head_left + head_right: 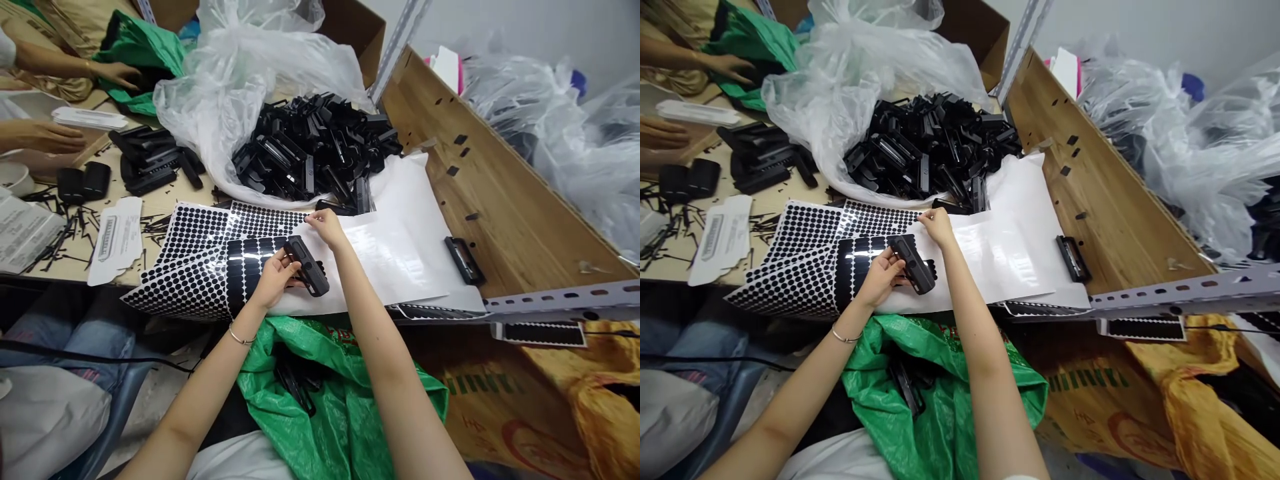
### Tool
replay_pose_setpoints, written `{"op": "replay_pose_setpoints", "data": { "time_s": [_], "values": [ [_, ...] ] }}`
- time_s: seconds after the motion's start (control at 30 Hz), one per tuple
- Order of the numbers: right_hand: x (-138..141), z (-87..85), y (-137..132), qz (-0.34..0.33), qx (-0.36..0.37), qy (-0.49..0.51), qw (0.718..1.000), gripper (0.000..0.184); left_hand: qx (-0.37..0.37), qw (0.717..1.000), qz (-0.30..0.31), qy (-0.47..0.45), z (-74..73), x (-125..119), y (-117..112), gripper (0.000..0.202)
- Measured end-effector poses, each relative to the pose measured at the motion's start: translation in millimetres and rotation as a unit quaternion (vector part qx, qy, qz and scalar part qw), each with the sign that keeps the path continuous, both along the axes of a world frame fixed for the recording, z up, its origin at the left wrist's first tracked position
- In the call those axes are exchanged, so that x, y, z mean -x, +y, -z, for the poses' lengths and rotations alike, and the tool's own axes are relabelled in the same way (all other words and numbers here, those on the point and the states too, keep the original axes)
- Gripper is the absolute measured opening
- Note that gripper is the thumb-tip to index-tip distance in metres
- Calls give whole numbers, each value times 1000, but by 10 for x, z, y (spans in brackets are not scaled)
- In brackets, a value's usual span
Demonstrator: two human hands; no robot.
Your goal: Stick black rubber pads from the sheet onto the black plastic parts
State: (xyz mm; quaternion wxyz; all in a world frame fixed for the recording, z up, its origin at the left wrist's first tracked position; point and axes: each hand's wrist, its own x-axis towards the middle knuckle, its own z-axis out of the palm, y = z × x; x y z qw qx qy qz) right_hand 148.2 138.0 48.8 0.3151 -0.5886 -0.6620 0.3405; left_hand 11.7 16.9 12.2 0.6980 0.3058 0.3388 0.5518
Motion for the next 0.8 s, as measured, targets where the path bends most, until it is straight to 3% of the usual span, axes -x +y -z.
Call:
{"op": "replay_pose_setpoints", "data": {
  "time_s": [0.13,0.2,0.3,0.47,0.8],
  "values": [
    [-190,-134,-605,-57,49,215,974,25,-4,1000,-11,4,14,2,9,49],
    [-238,-186,-937,-84,71,239,965,26,-12,1000,-5,13,23,-2,11,48],
    [-223,-193,-1258,-55,91,245,964,26,-22,999,-2,24,34,-11,13,46],
    [-139,-108,-1334,-6,60,244,968,24,-36,999,-5,31,39,-17,9,44],
    [-128,-78,-1342,11,31,223,974,20,-35,999,4,30,48,-2,-2,41]
  ]
}}
